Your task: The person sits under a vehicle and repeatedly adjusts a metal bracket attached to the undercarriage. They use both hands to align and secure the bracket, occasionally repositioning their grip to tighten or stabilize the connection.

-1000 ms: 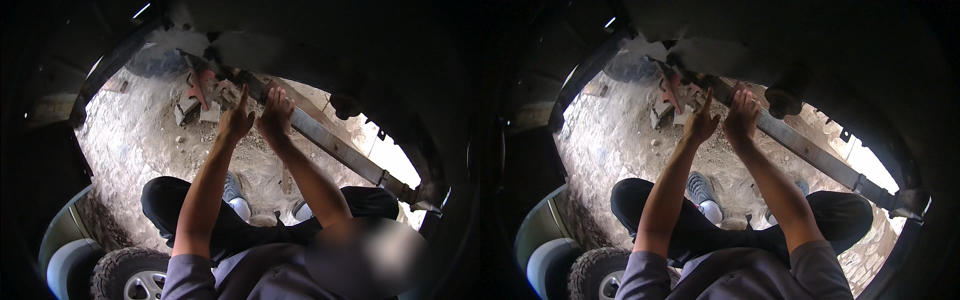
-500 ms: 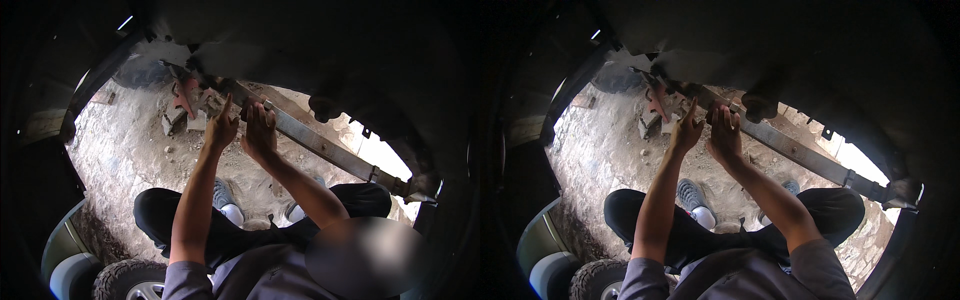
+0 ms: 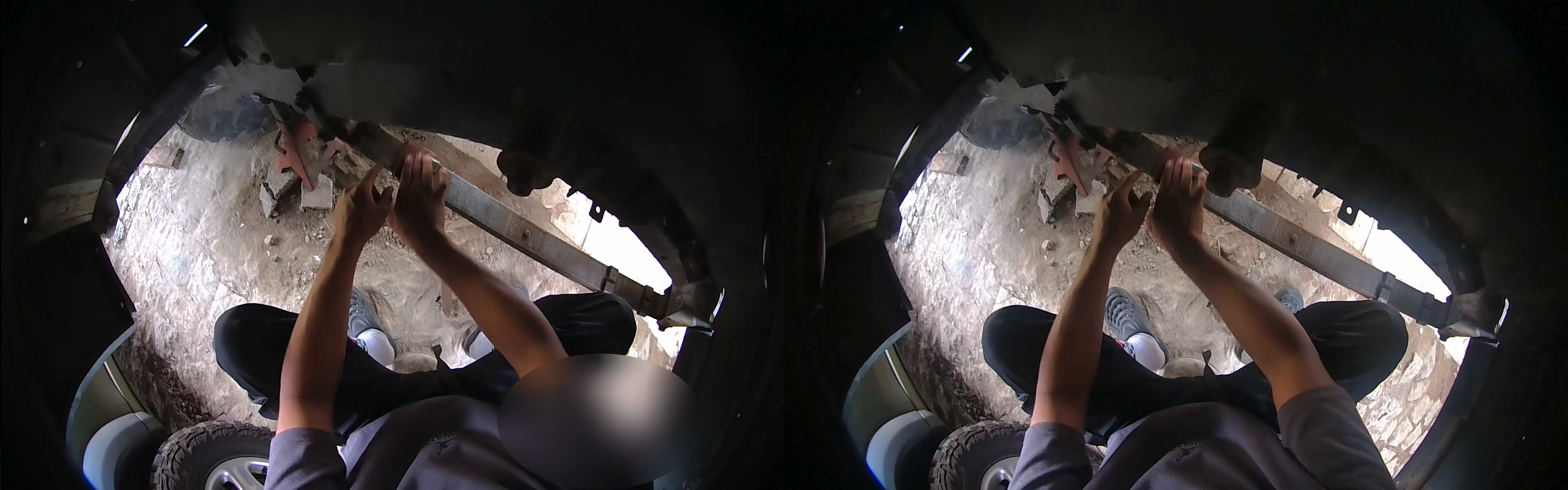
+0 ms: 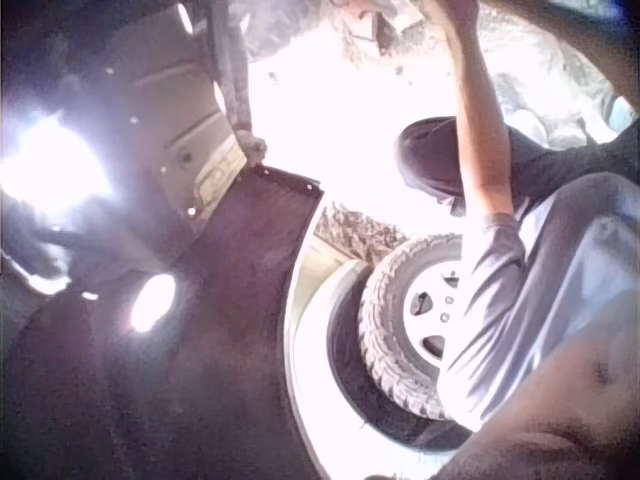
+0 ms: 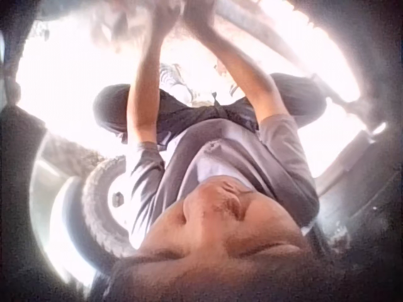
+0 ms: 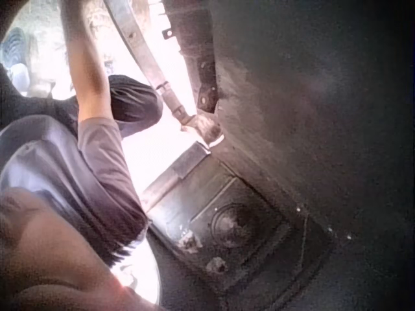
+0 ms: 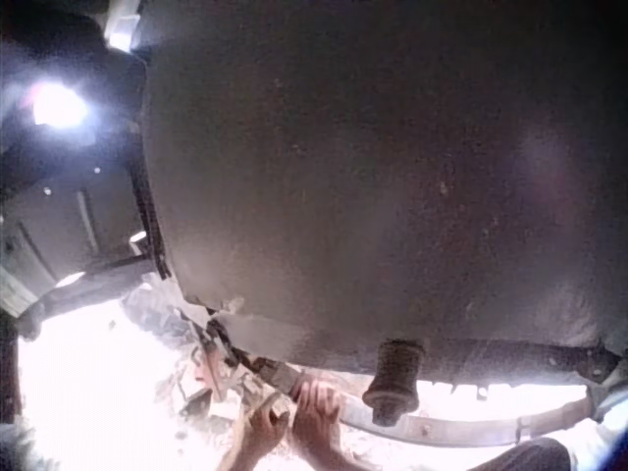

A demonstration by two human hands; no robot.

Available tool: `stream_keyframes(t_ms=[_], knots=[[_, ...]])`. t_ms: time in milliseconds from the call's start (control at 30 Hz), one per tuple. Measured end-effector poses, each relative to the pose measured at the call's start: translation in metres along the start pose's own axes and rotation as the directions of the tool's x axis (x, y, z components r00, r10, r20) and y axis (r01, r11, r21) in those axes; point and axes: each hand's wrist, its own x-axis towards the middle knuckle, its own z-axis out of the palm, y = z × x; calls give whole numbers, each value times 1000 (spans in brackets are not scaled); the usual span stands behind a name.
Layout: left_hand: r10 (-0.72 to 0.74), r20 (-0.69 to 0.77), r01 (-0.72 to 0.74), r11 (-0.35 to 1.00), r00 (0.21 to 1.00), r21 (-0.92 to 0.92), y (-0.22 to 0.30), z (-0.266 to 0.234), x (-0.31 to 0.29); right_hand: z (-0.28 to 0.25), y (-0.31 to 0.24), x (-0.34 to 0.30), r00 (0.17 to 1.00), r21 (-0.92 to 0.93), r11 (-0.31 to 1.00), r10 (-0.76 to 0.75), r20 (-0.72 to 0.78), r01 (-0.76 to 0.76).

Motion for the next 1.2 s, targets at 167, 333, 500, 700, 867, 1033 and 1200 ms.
stream_keyframes(t_ms=[167, 333, 500, 700, 867, 1033, 1200], knots=[[-222, 115, 226, 974, 968, -24, 9, -2, -7, -3, 6, -20, 989, -49, 989, -136, 61, 139], [-298, 63, 302, 950, 953, -78, 12, 5, -7, 5, 6, -6, 999, 53, 998, -19, 35, 17], [-427, 121, 441, 889, 896, -124, 0, 5, -8, -2, 10, -19, 988, -67, 986, -148, 39, 151], [-422, 43, 421, 883, 906, -206, -17, 11, -9, -4, 5, -10, 993, 94, 996, -22, 114, 11], [-485, 125, 500, 828, 866, -253, -15, 4, -3, -2, 24, 8, 988, 116, 993, -43, 150, 25], [-433, 101, 445, 868, 896, -222, 0, 3, 0, -23, 0, -8, 963, 7, 1000, -18, 269, 16], [-417, 96, 428, 871, 904, -240, 3, -1, 7, -13, 14, 8, 983, 34, 999, -5, 184, -1]])
